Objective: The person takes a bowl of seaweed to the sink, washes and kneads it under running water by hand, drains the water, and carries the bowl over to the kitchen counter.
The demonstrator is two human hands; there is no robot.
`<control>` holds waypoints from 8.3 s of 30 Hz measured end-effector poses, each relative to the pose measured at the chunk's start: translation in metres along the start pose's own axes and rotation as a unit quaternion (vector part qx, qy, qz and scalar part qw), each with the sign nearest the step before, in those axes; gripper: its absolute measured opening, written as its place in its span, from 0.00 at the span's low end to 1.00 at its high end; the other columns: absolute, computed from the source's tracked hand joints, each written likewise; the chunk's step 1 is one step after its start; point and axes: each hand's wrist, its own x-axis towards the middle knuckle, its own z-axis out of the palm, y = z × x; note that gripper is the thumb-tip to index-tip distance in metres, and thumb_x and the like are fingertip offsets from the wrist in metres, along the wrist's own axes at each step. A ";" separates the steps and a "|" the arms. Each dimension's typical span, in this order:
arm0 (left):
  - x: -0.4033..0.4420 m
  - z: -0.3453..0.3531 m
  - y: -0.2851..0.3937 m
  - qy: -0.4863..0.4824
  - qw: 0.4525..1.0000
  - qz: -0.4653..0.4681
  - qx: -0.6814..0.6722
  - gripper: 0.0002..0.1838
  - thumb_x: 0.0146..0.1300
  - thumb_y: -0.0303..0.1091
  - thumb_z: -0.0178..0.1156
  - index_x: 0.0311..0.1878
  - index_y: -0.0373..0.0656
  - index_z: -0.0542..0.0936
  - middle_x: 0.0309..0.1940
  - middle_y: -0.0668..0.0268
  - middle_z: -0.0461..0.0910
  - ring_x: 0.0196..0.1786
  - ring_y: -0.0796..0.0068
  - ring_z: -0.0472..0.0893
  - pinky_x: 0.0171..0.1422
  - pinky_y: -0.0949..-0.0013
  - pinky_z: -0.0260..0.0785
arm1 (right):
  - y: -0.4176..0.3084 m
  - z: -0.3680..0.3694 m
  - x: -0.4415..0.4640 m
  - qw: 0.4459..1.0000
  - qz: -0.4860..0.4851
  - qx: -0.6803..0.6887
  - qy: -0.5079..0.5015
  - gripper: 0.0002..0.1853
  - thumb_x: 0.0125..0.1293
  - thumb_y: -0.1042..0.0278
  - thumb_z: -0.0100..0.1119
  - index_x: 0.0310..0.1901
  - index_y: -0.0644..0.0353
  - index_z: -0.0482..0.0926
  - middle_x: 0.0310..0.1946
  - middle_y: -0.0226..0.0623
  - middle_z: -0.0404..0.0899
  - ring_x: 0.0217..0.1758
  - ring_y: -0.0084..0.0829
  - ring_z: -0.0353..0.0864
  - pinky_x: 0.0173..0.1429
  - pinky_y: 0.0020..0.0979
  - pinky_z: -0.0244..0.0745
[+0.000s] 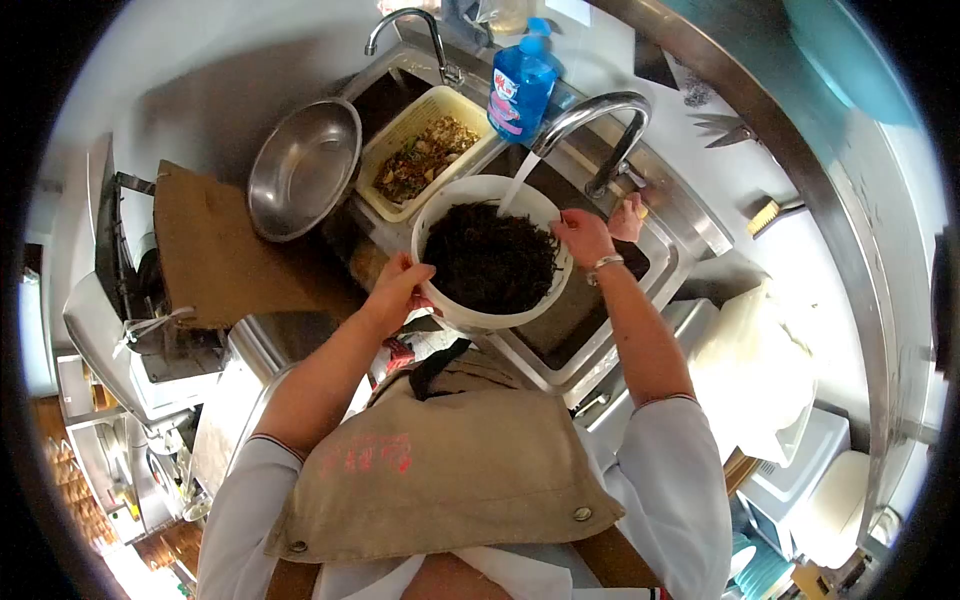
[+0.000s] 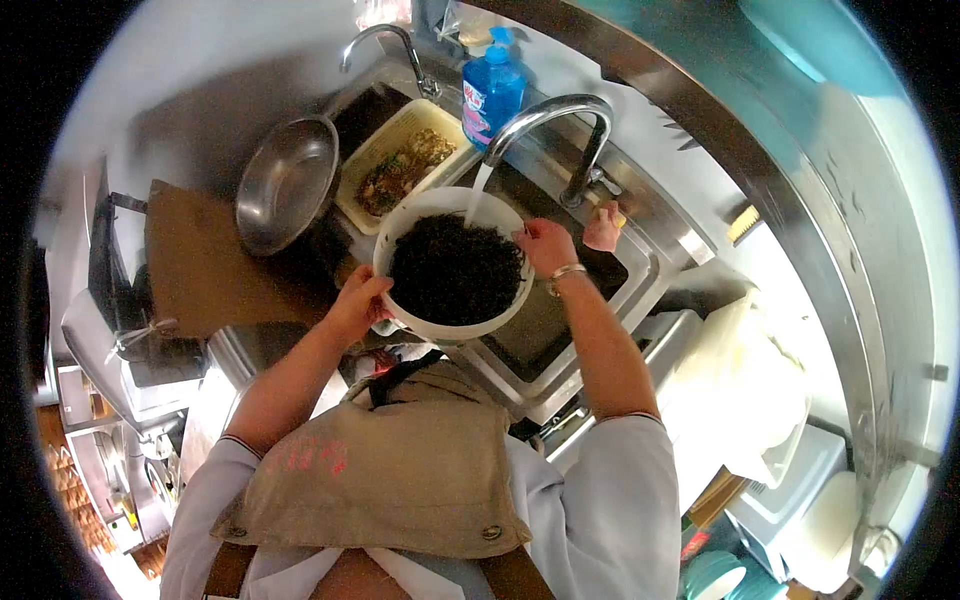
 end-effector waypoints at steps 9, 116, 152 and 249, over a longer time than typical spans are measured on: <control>-0.009 0.004 0.005 -0.028 1.000 0.004 -0.007 0.20 0.55 0.35 0.57 0.46 0.40 0.61 0.32 0.60 0.69 0.27 0.68 0.76 0.30 0.70 0.74 | -0.025 0.010 -0.009 0.940 -0.192 -0.204 0.195 0.09 0.61 0.60 0.49 0.31 0.54 0.76 0.30 0.38 0.77 0.37 0.40 0.76 0.39 0.41 0.72; 0.002 -0.006 -0.008 0.024 0.998 0.051 -0.039 0.21 0.52 0.33 0.60 0.45 0.40 0.63 0.32 0.63 0.67 0.29 0.74 0.71 0.29 0.70 0.66 | -0.054 0.043 -0.049 0.975 -0.175 -0.031 0.132 0.04 0.56 0.65 0.54 0.28 0.53 0.76 0.24 0.32 0.77 0.28 0.36 0.76 0.43 0.39 0.68; 0.004 -0.005 -0.002 0.025 0.999 0.027 -0.009 0.21 0.52 0.32 0.59 0.46 0.42 0.62 0.35 0.64 0.65 0.33 0.72 0.71 0.37 0.68 0.70 | -0.053 0.040 -0.045 0.985 -0.142 -0.029 0.097 0.05 0.57 0.64 0.53 0.32 0.53 0.77 0.26 0.34 0.78 0.31 0.37 0.76 0.49 0.40 0.66; 0.003 -0.003 0.000 0.019 0.999 0.039 -0.013 0.20 0.52 0.32 0.60 0.44 0.42 0.61 0.34 0.63 0.65 0.33 0.70 0.72 0.38 0.67 0.71 | -0.060 0.028 -0.036 0.987 -0.138 -0.078 -0.021 0.17 0.58 0.54 0.52 0.46 0.53 0.73 0.44 0.42 0.74 0.48 0.42 0.72 0.54 0.41 0.64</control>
